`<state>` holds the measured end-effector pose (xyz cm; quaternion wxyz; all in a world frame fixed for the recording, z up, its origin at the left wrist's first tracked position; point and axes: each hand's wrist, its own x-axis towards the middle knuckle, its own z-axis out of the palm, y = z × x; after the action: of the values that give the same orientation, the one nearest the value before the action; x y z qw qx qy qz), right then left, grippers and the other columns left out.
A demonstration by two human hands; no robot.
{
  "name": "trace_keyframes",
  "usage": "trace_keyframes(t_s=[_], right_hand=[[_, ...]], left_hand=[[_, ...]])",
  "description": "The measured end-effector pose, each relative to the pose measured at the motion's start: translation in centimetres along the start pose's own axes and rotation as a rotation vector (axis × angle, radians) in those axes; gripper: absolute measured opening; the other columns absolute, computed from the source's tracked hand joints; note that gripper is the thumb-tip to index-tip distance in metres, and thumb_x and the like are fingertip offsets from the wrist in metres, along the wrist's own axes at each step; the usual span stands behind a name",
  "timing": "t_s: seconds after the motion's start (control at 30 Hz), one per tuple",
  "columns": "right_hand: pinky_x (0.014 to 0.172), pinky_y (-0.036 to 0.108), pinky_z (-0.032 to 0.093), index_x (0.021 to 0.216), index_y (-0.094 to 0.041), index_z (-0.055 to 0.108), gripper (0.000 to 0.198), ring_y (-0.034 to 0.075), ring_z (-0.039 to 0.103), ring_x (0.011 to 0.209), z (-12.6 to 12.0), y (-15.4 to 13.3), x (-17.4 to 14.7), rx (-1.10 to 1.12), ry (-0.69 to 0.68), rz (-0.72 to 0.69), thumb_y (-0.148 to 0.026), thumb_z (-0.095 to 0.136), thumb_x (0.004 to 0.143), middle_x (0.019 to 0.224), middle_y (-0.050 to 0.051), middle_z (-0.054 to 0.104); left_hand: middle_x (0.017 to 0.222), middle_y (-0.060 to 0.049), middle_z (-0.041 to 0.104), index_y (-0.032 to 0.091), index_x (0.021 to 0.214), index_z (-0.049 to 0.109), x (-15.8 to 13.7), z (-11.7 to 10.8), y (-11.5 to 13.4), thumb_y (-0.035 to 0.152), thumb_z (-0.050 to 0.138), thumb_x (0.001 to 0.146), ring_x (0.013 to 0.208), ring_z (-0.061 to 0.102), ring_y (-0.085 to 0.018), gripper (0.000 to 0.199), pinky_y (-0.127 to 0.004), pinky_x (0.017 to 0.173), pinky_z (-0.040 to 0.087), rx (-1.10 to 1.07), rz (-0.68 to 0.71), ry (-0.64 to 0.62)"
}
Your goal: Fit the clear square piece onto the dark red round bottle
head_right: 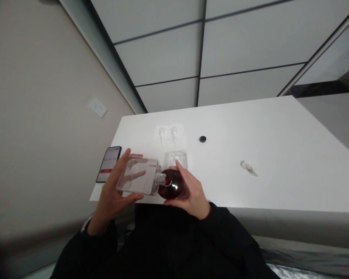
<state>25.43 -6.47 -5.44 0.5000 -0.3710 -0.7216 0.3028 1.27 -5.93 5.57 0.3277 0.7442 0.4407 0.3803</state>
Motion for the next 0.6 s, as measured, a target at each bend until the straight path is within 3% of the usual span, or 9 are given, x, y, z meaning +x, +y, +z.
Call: trace_keyframes(t_s=[0.23, 0.43, 0.6], right_hand=[[0.106, 0.053, 0.062, 0.172, -0.030, 0.025, 0.110, 0.037, 0.074, 0.126, -0.1, -0.2, 0.2, 0.019, 0.024, -0.029, -0.067, 0.081, 0.085, 0.141, 0.015, 0.073], [0.106, 0.051, 0.063, 0.172, -0.029, 0.025, 0.107, 0.037, 0.074, 0.126, -0.1, -0.4, 0.3, 0.001, 0.022, -0.034, -0.067, 0.079, 0.087, 0.140, 0.015, 0.074], [0.106, 0.052, 0.062, 0.173, -0.030, 0.022, 0.114, 0.037, 0.074, 0.126, -0.1, -0.3, 0.3, -0.001, 0.018, -0.035, -0.064, 0.084, 0.084, 0.142, 0.015, 0.073]], left_hand=[[0.143, -0.010, 0.059, 0.046, 0.167, 0.031, 0.7, -0.8, 0.3, 0.062, 0.082, 0.086, 0.130, 0.067, -0.032, 0.097, -0.047, 0.096, 0.069, 0.075, 0.099, 0.004], [0.147, -0.013, 0.063, 0.038, 0.168, 0.033, 1.4, -1.8, 1.8, 0.059, 0.084, 0.086, 0.132, 0.067, -0.032, 0.098, -0.044, 0.096, 0.070, 0.193, 0.127, -0.044], [0.148, -0.012, 0.062, 0.038, 0.171, 0.026, 1.8, -2.3, 3.0, 0.059, 0.079, 0.089, 0.134, 0.066, -0.032, 0.100, -0.050, 0.109, 0.063, 0.366, 0.213, -0.100]])
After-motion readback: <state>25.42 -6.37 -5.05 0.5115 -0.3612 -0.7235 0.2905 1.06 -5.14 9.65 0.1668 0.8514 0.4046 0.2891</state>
